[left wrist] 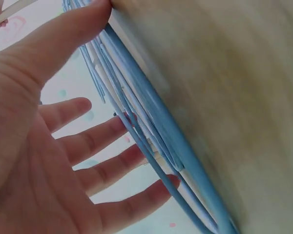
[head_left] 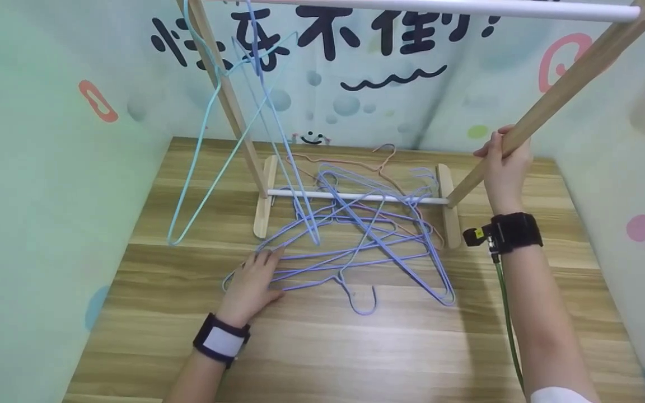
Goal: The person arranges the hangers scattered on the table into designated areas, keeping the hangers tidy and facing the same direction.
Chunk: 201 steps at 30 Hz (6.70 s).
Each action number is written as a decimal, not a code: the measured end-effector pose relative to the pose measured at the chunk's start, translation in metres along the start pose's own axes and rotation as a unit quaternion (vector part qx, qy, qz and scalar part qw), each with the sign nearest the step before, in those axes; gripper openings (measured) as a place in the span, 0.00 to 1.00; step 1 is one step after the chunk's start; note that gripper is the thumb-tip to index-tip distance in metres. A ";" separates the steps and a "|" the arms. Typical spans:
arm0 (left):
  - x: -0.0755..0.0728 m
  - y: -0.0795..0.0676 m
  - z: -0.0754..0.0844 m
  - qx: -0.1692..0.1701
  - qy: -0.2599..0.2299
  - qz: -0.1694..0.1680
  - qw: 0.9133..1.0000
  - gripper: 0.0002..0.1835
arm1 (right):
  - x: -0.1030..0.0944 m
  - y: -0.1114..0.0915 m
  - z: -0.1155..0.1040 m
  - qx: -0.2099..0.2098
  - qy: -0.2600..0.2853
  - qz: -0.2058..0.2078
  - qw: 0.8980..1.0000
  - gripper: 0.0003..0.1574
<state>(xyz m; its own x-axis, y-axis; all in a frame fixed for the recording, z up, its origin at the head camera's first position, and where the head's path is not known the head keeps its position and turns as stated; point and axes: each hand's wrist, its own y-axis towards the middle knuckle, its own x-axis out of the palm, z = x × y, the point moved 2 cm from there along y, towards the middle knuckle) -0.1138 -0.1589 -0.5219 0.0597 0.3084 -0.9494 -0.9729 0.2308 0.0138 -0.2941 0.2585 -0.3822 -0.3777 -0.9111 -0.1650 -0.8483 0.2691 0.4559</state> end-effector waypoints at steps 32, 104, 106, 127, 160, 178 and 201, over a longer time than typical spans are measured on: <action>-0.031 -0.016 0.079 -0.029 -0.219 0.041 0.975 0.34 | -0.001 0.003 0.006 0.004 -0.010 0.001 1.000 0.12; -0.148 0.032 0.169 0.090 -0.648 0.244 0.716 0.32 | 0.000 -0.001 0.002 -0.008 0.006 -0.002 1.000 0.16; -0.148 0.036 0.167 0.088 -0.651 0.244 0.714 0.27 | 0.000 -0.001 0.002 -0.005 0.006 -0.004 1.000 0.16; -0.143 0.059 0.147 0.015 -0.664 0.255 0.703 0.13 | 0.000 -0.001 0.001 0.012 0.009 -0.007 1.000 0.13; -0.130 0.063 0.134 0.001 -0.648 0.245 0.721 0.15 | 0.001 -0.001 0.005 0.001 0.013 0.006 1.000 0.14; -0.123 0.064 0.128 -0.002 -0.618 0.249 0.746 0.15 | 0.000 0.009 0.027 -0.005 0.014 0.011 1.000 0.13; -0.123 0.053 0.124 -0.001 -0.552 0.238 0.799 0.27 | 0.001 0.010 0.029 -0.011 0.031 0.018 0.999 0.17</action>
<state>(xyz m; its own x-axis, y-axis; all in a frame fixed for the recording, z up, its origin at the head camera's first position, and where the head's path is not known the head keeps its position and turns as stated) -0.1452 -0.0704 -0.3657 -0.1570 0.9874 0.0196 -0.9444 -0.1559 0.2895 -0.3140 0.2696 -0.4032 -0.3832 -0.9189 -0.0938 -0.8260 0.2955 0.4800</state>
